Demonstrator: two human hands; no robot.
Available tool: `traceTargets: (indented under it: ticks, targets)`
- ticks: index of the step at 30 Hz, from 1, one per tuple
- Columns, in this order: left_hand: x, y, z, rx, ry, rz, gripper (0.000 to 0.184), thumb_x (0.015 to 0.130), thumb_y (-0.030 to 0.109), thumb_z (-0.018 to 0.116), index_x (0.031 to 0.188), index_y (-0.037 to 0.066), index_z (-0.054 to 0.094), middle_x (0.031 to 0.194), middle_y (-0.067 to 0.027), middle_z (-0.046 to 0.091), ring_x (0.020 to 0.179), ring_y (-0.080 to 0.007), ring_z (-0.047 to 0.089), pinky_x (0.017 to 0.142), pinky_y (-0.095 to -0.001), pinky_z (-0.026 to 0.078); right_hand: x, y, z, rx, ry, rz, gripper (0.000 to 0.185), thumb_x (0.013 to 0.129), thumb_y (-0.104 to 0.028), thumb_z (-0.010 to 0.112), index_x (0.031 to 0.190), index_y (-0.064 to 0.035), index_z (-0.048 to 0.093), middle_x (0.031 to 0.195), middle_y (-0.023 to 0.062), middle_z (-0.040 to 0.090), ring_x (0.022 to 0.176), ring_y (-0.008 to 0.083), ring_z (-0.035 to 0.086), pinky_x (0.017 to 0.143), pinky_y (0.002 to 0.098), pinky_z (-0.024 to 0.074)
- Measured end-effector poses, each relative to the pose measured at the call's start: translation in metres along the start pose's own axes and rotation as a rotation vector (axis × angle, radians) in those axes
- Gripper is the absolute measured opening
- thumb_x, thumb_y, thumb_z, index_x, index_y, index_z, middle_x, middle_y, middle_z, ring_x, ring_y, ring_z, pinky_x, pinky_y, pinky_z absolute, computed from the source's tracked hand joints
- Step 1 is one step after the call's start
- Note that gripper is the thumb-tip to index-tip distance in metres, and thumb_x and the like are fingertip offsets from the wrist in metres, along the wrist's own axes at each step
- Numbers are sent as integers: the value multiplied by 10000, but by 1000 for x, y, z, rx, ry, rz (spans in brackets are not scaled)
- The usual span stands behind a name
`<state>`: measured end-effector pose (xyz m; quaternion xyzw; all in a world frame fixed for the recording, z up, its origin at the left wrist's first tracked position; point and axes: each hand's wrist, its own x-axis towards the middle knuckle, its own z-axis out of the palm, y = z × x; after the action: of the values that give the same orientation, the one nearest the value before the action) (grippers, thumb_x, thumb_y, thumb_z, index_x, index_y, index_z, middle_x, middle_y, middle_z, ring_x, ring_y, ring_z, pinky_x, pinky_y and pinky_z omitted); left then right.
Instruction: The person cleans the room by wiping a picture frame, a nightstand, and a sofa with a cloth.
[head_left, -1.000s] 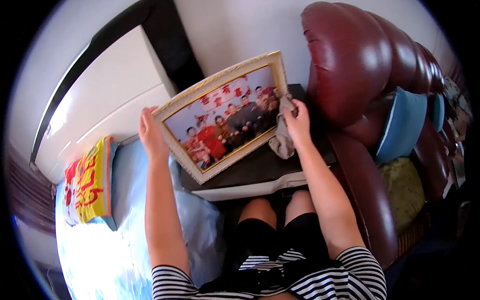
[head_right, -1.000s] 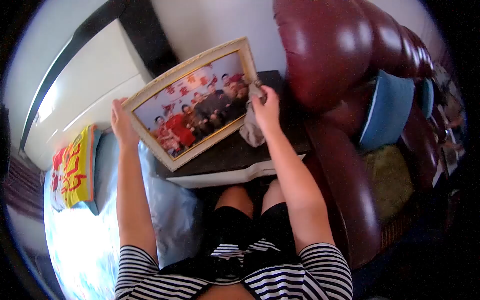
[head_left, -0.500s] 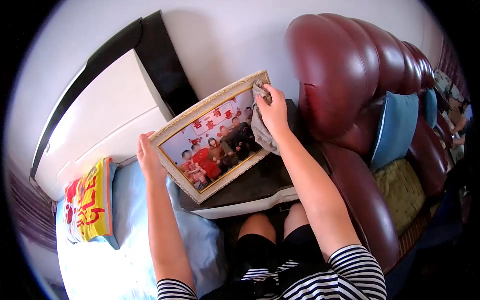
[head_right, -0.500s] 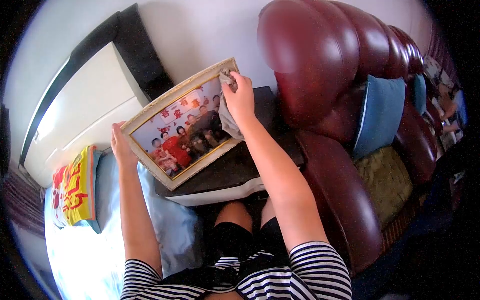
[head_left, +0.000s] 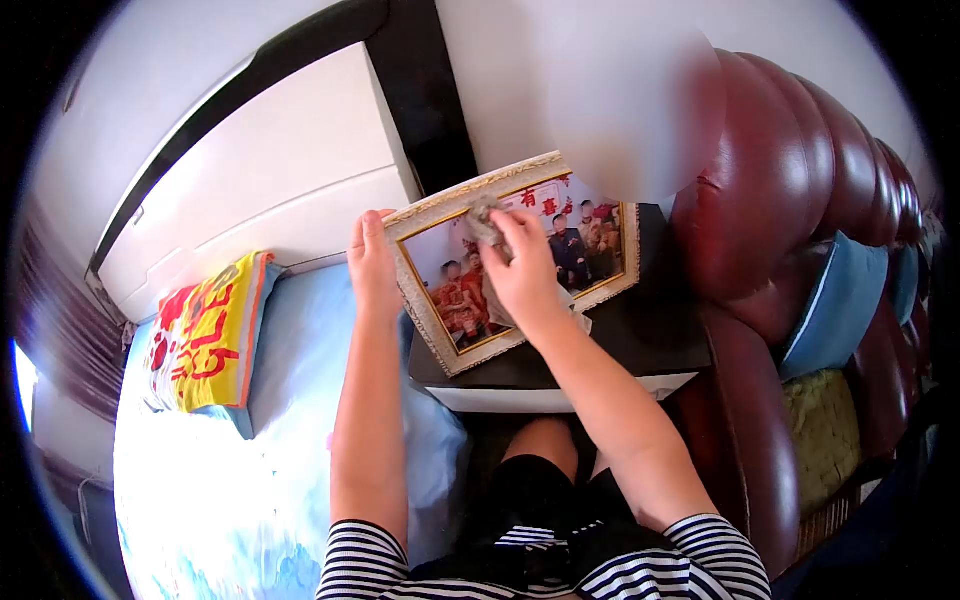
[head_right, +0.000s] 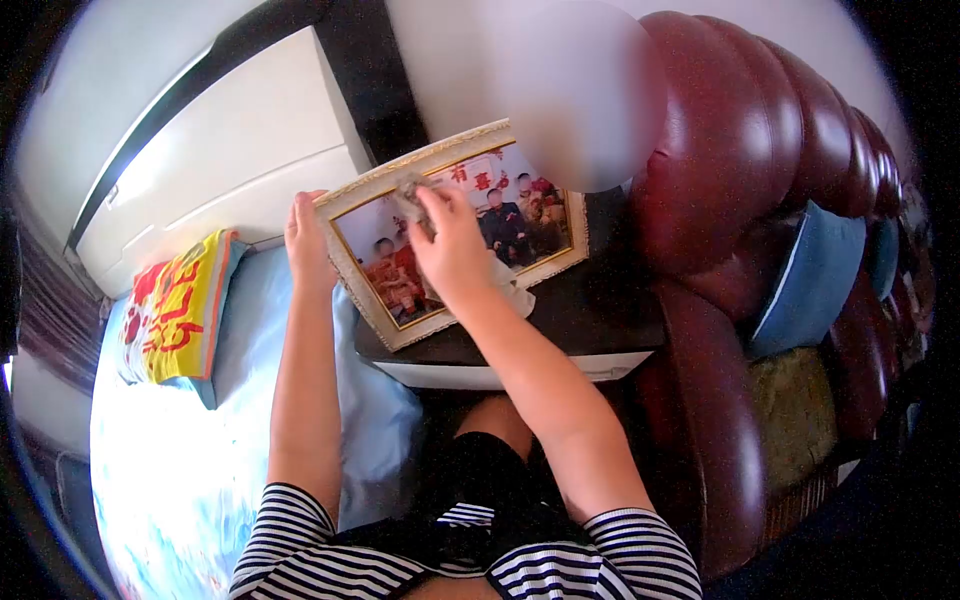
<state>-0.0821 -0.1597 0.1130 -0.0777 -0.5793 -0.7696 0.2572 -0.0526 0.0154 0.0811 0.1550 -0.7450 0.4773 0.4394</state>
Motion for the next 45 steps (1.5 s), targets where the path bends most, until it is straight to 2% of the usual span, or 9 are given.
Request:
traceTargets:
  ticks: [2,12,19,22,25,31,33,37,45]
  targets:
    - [0,-2,1,-25,-18,-19,342,947,373,475,923,50,586,776,5,562,684,-80,487,610,-226,413,-6,-12,16,-54,9,-52,385,709,-60,665,1081,-67,568,1028,130,537,904,324,565,746,382,484]
    - [-6,6,5,-103,-34,-74,324,955,350,460,957,41,561,821,-32,579,768,-105,529,709,-262,452,-19,-36,35,-100,-172,-149,427,663,-56,684,1077,-101,585,1027,66,548,912,262,575,751,350,493]
    - [-3,-2,2,-74,-20,-23,331,950,356,470,950,43,577,838,-27,584,775,-98,519,695,-251,438,-66,-1,2,-186,-411,-302,377,672,-67,654,1038,-137,595,1026,36,544,873,266,556,728,376,486]
    - [-3,-3,2,-63,-20,1,342,945,367,477,943,42,584,843,-28,587,765,-99,520,694,-253,438,-79,19,-15,-204,-746,-359,304,725,-81,620,1026,-121,602,1062,59,540,920,270,549,767,378,480]
    - [0,-4,2,-64,-38,12,363,945,381,470,953,35,579,852,-44,590,774,-121,539,701,-272,457,-60,41,-33,62,-353,-112,310,727,-36,613,1034,-73,598,1066,112,536,965,301,538,826,366,460]
    - [-1,-4,3,-28,-14,16,392,943,401,464,972,25,571,873,-64,594,792,-151,561,706,-296,478,13,94,-86,83,382,376,336,781,-59,609,1110,-5,573,1083,142,538,1038,271,526,912,337,413]
    - [0,-4,2,-34,-16,16,397,941,405,466,974,24,570,875,-67,594,793,-154,563,705,-299,480,17,106,-82,98,372,406,331,786,-54,608,1112,-9,576,1076,148,535,1021,264,533,896,340,418]
    - [-1,-3,1,-21,-8,-7,400,944,400,459,968,15,565,877,-72,595,798,-159,566,711,-302,484,2,69,-34,-138,206,85,336,740,-20,620,1075,-41,598,1041,141,559,970,280,559,843,329,447]
    - [-6,4,7,-66,8,-8,355,952,365,463,959,26,571,847,-53,592,761,-127,548,694,-275,468,-46,-5,10,-12,-262,-204,366,679,-47,660,1038,-102,620,1016,101,553,953,286,554,810,358,472]
